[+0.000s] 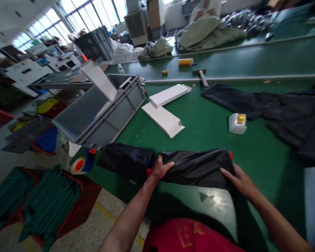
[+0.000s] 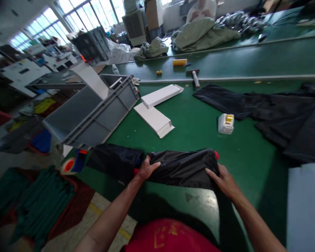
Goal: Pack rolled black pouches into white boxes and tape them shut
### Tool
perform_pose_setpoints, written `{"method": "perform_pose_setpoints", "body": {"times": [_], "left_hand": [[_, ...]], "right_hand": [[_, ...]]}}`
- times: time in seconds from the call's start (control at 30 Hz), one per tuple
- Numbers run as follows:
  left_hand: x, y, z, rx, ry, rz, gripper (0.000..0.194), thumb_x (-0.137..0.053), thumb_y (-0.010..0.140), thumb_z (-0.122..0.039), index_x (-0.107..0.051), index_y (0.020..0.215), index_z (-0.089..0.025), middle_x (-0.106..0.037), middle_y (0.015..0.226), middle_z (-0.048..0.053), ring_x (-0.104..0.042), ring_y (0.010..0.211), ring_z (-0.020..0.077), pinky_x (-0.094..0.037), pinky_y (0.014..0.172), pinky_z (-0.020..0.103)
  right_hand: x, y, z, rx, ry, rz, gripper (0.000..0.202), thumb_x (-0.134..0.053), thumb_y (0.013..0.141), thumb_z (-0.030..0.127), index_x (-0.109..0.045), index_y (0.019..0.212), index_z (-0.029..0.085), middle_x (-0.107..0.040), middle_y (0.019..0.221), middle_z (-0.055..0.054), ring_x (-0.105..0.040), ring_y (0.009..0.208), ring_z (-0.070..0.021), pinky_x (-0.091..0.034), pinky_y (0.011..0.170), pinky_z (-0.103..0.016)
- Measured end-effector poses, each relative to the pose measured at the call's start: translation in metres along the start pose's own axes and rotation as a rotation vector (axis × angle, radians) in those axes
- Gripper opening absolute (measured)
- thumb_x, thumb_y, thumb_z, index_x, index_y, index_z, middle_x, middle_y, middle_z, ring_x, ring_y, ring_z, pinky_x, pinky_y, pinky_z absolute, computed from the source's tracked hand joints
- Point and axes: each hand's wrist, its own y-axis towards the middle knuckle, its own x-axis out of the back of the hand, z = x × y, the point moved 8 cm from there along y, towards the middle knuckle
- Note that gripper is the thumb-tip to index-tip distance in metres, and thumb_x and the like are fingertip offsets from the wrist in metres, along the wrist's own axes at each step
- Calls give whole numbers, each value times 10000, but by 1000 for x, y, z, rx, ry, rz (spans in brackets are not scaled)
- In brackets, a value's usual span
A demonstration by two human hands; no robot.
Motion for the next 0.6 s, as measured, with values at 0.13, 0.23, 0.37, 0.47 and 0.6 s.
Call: {"method": "perform_pose_setpoints", "body": {"times": [0.13, 0.23, 0.37, 0.47, 0.6], "left_hand": [[0, 2, -2, -46, 51, 27, 719, -713, 768, -346, -387, 1369, -123, -628, 1224, 131, -595, 1152, 232, -444, 1027, 394], [3, 0, -23, -164, 411, -27, 701, -694, 800, -362, -394, 1388, -126, -596, 1277, 154, -552, 1208, 279, -445, 1018, 451], [0, -8, -58, -276, 938, -241, 723, -646, 835, -429, -391, 1419, -88, -455, 1424, 222, -430, 1307, 364, -415, 1015, 553], [-30, -15, -71, -464, 1043, -180, 656, -531, 900, -466, -351, 1468, -191, -338, 1526, 163, -299, 1405, 332, -314, 1094, 591], [-65, -13, -56, -529, 1088, -1, 561, -490, 909, -493, -401, 1437, -326, -311, 1550, 116, -245, 1428, 357, -205, 1068, 721]], "right_hand": [[1, -5, 3, 48, 25, -1, 614, -570, 783, 615, -587, 1244, 210, -622, 1222, -94, -560, 1148, -303, -444, 1004, -436], [5, -8, 6, 58, -11, -49, 584, -571, 781, 593, -613, 1208, 196, -633, 1174, -100, -564, 1130, -303, -452, 988, -432], [4, -13, 20, 95, -120, -151, 495, -511, 797, 563, -682, 1054, 176, -653, 1047, -128, -597, 1034, -303, -477, 938, -438], [0, -20, 28, 90, -190, -226, 409, -442, 856, 493, -708, 981, 208, -653, 1081, -126, -612, 1000, -287, -473, 923, -438], [9, -30, 27, 37, -180, -363, 357, -481, 838, 454, -739, 834, 206, -607, 1204, -139, -558, 1103, -316, -405, 998, -487]]}}
